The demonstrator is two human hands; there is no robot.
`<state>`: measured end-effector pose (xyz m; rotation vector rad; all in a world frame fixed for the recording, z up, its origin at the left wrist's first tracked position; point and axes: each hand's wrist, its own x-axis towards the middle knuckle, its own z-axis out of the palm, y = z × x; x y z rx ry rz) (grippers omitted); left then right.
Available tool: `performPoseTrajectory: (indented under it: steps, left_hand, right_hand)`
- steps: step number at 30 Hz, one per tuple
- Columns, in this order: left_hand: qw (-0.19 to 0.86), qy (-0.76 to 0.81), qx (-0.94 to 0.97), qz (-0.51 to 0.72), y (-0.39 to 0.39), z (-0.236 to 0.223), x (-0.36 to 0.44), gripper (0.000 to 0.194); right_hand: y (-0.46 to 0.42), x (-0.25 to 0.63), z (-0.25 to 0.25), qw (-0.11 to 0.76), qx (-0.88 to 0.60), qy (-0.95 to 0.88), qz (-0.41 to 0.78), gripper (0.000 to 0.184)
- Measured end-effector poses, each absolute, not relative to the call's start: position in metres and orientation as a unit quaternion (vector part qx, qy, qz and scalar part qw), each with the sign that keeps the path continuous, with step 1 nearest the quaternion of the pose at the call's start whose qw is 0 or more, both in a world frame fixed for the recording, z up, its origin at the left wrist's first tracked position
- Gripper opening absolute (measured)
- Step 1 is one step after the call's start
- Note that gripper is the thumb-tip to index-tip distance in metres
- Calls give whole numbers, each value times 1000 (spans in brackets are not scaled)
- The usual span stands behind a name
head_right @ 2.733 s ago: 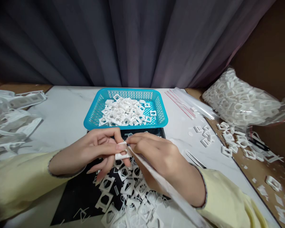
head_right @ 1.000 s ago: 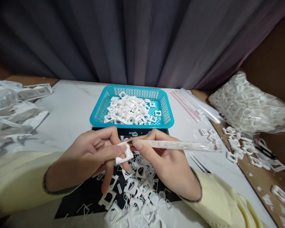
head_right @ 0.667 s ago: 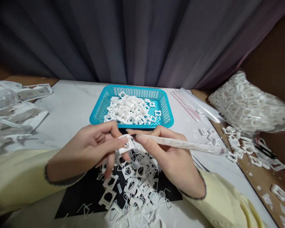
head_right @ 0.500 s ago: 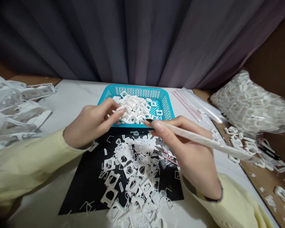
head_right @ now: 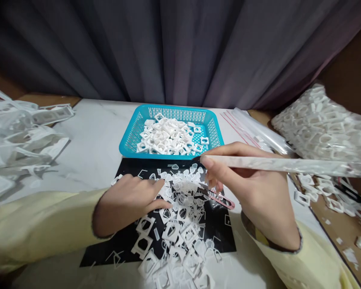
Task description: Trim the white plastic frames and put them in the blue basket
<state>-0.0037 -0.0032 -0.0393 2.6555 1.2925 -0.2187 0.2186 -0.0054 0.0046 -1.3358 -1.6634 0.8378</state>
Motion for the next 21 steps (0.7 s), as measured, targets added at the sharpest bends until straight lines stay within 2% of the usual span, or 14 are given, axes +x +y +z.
performPoseTrajectory:
  steps: [6,8,15,21]
  left_hand:
    - [136,437,883,-106,5,-42,0,14]
    - [133,439,881,-111,5,-39,-2,11]
    - [150,445,876,-108,1,-38,-2,12]
    - [274,430,860,-19,16,-25,-7,5]
  right_hand:
    - [-1,212,7,430,-561,-625,331,24]
    - [0,210,6,439,-552,-623,337,26]
    - [-1,210,7,407,-543,-643,356,22]
    - [-2,208,16,347,-525,-693,350,4]
